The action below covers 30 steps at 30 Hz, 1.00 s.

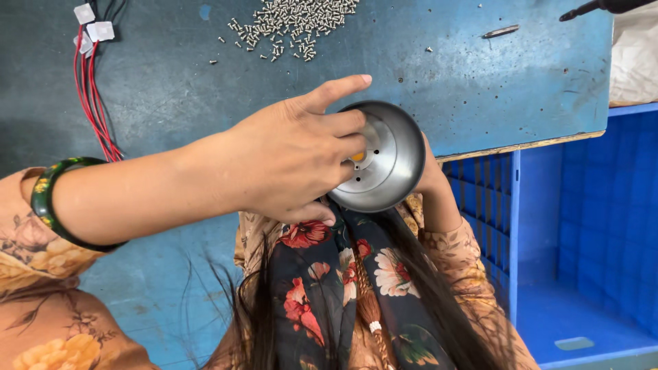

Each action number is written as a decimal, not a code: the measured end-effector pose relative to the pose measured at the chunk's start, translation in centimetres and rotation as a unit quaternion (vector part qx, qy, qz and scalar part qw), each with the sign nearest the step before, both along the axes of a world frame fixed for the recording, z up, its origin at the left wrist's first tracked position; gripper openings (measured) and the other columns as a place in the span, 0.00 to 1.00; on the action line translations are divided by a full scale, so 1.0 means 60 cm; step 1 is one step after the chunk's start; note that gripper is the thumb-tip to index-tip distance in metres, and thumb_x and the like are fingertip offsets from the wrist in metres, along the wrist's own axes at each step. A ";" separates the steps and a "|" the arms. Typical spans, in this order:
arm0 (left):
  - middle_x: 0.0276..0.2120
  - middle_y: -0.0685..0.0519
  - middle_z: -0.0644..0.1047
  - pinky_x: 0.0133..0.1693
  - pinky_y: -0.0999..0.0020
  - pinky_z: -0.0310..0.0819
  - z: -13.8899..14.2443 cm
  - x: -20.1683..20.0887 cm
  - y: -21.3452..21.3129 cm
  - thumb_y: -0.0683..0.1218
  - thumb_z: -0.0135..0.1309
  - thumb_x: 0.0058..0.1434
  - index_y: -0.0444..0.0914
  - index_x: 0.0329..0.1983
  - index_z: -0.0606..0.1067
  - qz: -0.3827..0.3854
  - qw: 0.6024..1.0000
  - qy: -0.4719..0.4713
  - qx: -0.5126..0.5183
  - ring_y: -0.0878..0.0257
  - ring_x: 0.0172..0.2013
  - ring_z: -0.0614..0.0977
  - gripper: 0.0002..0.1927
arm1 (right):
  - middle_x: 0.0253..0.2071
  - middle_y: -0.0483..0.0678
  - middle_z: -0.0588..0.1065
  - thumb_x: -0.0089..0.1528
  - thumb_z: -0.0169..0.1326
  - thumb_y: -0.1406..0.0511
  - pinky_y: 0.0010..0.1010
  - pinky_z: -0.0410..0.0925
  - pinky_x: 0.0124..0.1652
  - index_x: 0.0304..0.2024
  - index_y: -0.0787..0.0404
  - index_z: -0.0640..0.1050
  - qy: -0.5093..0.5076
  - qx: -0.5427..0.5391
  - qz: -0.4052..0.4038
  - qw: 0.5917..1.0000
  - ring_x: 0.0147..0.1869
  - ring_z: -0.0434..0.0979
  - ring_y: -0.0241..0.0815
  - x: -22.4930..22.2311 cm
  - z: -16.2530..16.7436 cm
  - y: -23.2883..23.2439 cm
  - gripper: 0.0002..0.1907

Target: The person assembles LED light fixtures by inserting LED modules into cylindrical housings, threading wires through holes, and securing components with screws using a power screwdriver. Completed units are placed aside on the workbench.

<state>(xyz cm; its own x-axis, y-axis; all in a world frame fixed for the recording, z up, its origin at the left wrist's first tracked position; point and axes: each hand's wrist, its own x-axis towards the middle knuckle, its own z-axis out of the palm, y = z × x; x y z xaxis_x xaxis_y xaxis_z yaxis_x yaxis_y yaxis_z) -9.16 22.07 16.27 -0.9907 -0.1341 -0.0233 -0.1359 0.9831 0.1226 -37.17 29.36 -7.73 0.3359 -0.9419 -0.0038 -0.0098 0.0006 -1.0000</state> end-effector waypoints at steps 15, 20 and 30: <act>0.32 0.57 0.74 0.73 0.48 0.36 -0.017 -0.008 0.038 0.45 0.51 0.54 0.44 0.28 0.79 0.064 0.991 0.017 -0.119 0.61 0.46 0.79 0.06 | 0.63 0.50 0.73 0.49 0.73 0.59 0.33 0.68 0.65 0.66 0.65 0.69 0.025 -0.058 0.038 0.997 0.65 0.74 0.40 0.029 0.087 -0.022 0.46; 0.33 0.59 0.73 0.74 0.48 0.34 -0.024 -0.001 0.046 0.44 0.53 0.56 0.45 0.28 0.79 0.081 0.986 0.048 -0.140 0.63 0.49 0.78 0.05 | 0.60 0.50 0.75 0.47 0.75 0.59 0.33 0.70 0.61 0.64 0.65 0.69 0.031 -0.069 0.021 0.997 0.61 0.75 0.38 0.017 0.048 -0.013 0.47; 0.36 0.60 0.74 0.74 0.49 0.35 -0.006 -0.002 0.045 0.47 0.57 0.54 0.47 0.29 0.79 0.077 0.984 0.081 -0.141 0.63 0.54 0.77 0.02 | 0.56 0.50 0.78 0.47 0.75 0.61 0.33 0.72 0.57 0.61 0.65 0.73 0.067 -0.032 0.007 0.997 0.57 0.76 0.36 0.000 0.005 -0.004 0.42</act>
<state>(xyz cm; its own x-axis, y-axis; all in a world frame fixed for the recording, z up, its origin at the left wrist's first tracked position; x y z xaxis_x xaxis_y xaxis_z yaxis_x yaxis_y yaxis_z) -9.28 24.76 15.89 -0.9460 -0.2604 0.1929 -0.2862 0.9506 -0.1203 -37.17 29.12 -7.43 0.3493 -0.9369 0.0106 -0.1420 -0.0641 -0.9878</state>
